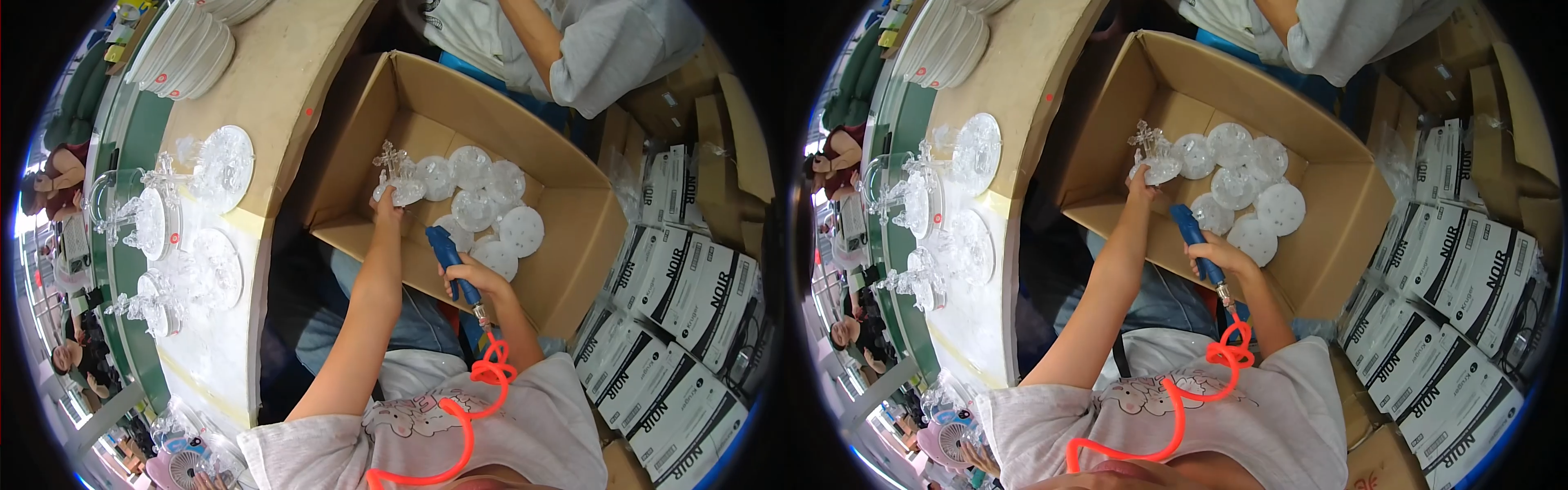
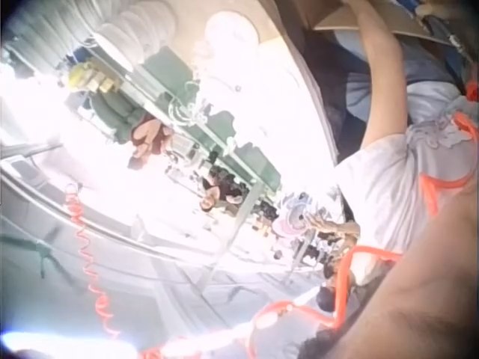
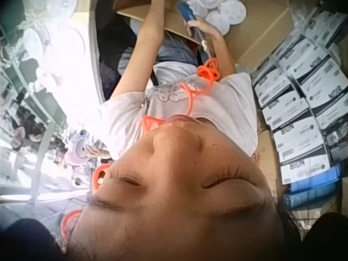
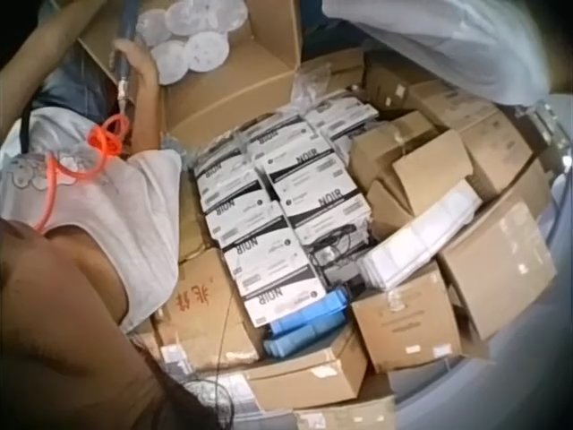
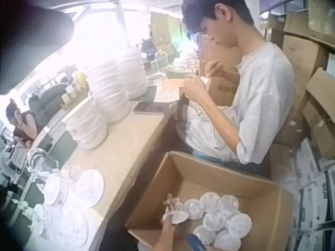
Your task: Assembling decorative light fixtures by cleaning components with an air duster and placing glass domes onto bases.
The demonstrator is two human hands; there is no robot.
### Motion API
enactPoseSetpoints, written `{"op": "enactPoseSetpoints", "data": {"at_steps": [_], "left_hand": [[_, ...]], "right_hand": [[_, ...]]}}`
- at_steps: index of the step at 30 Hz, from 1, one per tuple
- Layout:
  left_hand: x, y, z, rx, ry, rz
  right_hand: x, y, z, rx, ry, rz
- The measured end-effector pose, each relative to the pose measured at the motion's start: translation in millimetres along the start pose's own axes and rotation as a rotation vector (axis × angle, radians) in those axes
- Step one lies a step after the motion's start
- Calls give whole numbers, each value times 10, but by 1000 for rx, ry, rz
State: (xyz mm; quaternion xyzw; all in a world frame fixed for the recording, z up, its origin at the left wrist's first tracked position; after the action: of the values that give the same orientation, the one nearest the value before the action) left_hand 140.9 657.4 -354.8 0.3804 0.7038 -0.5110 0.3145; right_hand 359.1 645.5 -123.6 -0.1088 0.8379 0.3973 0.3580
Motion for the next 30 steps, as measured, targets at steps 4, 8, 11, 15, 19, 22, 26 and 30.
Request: {"op": "enactPoseSetpoints", "data": {"at_steps": [4, 8, 11, 15, 19, 22, 26, 30], "left_hand": [[-210, 29, -44, -46, -196, -51], [-193, 29, -61, 7, -54, 36], [-150, 60, -31, -20, -93, 33], [137, -60, 48, -106, 59, 119], [9, 131, -9, 0, 59, 114], [-34, 149, -47, 47, 88, 125], [51, 81, -8, 1, 26, 122], [-130, -48, -159, -11, 58, -135]], "right_hand": [[-15, -117, 103, 25, 30, 25], [-20, -165, 136, 7, -12, 16], [-36, -202, 176, 17, -23, 2], [-1, -136, 102, 23, -4, 27], [-20, -199, 172, 56, -36, 22], [-29, -164, 160, 58, -43, 8], [12, -129, 102, 51, -37, 12], [-59, -225, 157, 123, -38, 27]]}}
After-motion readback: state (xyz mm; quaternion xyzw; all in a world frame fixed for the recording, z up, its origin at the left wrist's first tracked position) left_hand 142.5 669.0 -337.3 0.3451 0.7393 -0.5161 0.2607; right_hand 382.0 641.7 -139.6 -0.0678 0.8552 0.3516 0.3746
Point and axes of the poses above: each hand's wrist, its own x-axis towards the middle knuckle, its own z-axis out of the back of the hand, y = z × x, the point moved 4 cm from there along x, towards the middle knuckle, and after that the axes turned 7 degrees about -x, right-handed, at the moved point
